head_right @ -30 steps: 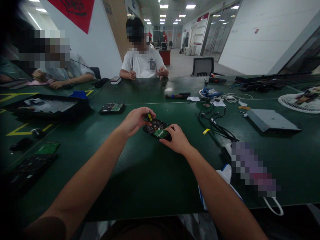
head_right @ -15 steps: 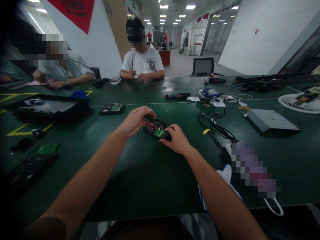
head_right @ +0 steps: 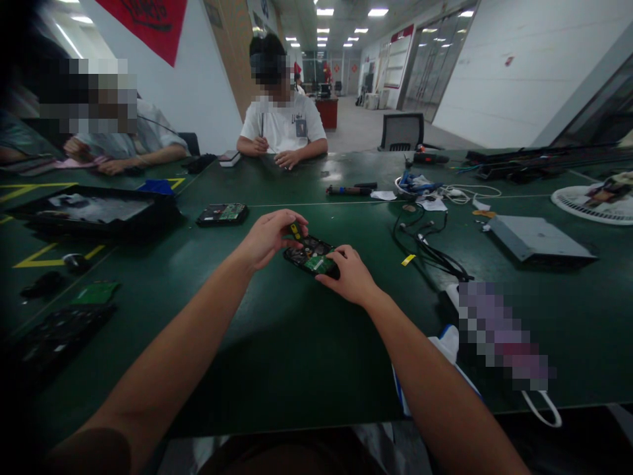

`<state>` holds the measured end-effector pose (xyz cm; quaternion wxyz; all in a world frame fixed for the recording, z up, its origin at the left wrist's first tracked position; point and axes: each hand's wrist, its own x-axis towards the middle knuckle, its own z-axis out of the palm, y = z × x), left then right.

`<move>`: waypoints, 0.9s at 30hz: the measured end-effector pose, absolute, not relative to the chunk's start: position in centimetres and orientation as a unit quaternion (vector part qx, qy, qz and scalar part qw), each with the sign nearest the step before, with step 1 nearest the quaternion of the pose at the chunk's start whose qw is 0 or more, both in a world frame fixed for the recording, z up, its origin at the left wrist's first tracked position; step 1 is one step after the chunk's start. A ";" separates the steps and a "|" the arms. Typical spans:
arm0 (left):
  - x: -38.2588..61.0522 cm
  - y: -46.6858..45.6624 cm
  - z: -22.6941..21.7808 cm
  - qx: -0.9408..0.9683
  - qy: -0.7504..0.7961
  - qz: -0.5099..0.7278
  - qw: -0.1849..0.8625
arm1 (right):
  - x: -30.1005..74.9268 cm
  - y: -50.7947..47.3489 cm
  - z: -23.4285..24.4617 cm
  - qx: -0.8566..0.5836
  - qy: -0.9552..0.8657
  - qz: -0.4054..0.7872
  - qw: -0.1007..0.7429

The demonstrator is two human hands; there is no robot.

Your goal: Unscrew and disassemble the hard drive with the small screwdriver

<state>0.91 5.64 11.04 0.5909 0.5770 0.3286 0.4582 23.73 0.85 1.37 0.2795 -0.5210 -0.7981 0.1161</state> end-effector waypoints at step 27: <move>1.2 5.9 10.6 0.533 0.310 0.476 0.627 | 23.7 0.9 1.2 -0.516 -0.803 0.102 0.279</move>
